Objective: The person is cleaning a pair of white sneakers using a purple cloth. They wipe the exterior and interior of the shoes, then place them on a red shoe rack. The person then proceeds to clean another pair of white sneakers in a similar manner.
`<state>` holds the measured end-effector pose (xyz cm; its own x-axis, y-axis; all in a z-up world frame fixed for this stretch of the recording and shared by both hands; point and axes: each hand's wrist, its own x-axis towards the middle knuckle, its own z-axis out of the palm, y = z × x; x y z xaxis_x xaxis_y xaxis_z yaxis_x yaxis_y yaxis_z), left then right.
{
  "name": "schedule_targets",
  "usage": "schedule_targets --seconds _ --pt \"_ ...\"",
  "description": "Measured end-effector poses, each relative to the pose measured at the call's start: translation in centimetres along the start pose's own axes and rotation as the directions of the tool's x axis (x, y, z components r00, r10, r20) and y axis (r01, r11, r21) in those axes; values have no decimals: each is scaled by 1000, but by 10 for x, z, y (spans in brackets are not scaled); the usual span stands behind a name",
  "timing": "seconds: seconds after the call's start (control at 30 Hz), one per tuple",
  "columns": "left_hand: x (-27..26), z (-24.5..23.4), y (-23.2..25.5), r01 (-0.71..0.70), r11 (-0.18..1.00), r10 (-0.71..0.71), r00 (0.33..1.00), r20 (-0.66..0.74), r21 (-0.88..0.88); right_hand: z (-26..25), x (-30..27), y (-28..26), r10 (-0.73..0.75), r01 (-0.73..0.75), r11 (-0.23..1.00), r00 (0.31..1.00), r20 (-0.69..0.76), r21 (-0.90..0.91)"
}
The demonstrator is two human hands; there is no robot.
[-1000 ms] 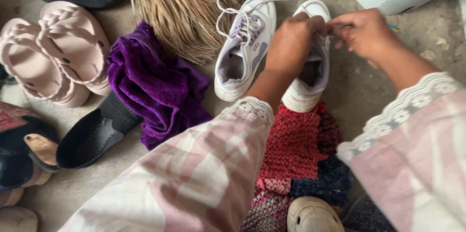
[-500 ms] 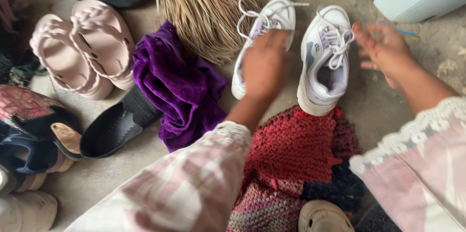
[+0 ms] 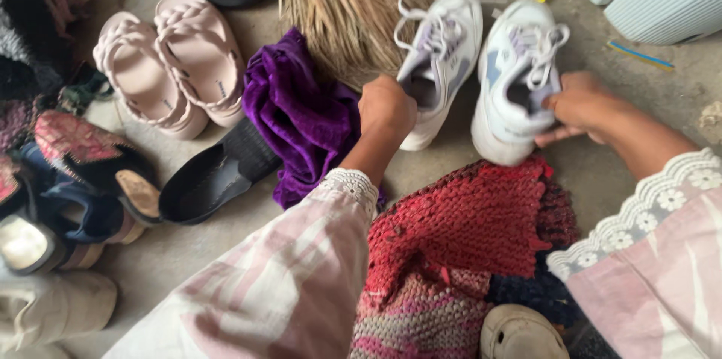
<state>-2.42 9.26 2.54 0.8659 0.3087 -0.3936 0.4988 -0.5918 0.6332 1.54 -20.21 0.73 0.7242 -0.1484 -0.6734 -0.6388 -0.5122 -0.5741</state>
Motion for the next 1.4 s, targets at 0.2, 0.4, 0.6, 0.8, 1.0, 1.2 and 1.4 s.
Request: schedule_targets --seconds 0.2,0.4,0.6,0.8,1.0,1.2,1.4 --pt "-6 -38 10 -26 998 18 990 -136 -56 42 -32 -61 -247 220 962 955 -167 -165" --pt "14 -111 2 22 999 -26 982 -186 -25 101 -57 -122 -400 359 903 903 -160 -236" --pt "-18 -198 -13 -19 966 -112 870 -481 -257 160 -78 -209 -569 554 820 816 -104 -142" --pt "-75 -294 -6 -55 979 -79 783 -617 -196 189 -135 -254 -825 633 513 550 -130 -580" --pt "-130 -402 27 -26 990 -64 799 -598 -140 178 -276 -327 -546 543 838 833 -91 -57" --pt "-195 -480 87 -150 955 -82 699 -710 -257 132 -397 -415 -622 623 782 779 -72 -15" --pt "-248 -543 169 -189 861 -217 703 -677 -472 68 -479 -487 -617 605 784 783 -79 -137"
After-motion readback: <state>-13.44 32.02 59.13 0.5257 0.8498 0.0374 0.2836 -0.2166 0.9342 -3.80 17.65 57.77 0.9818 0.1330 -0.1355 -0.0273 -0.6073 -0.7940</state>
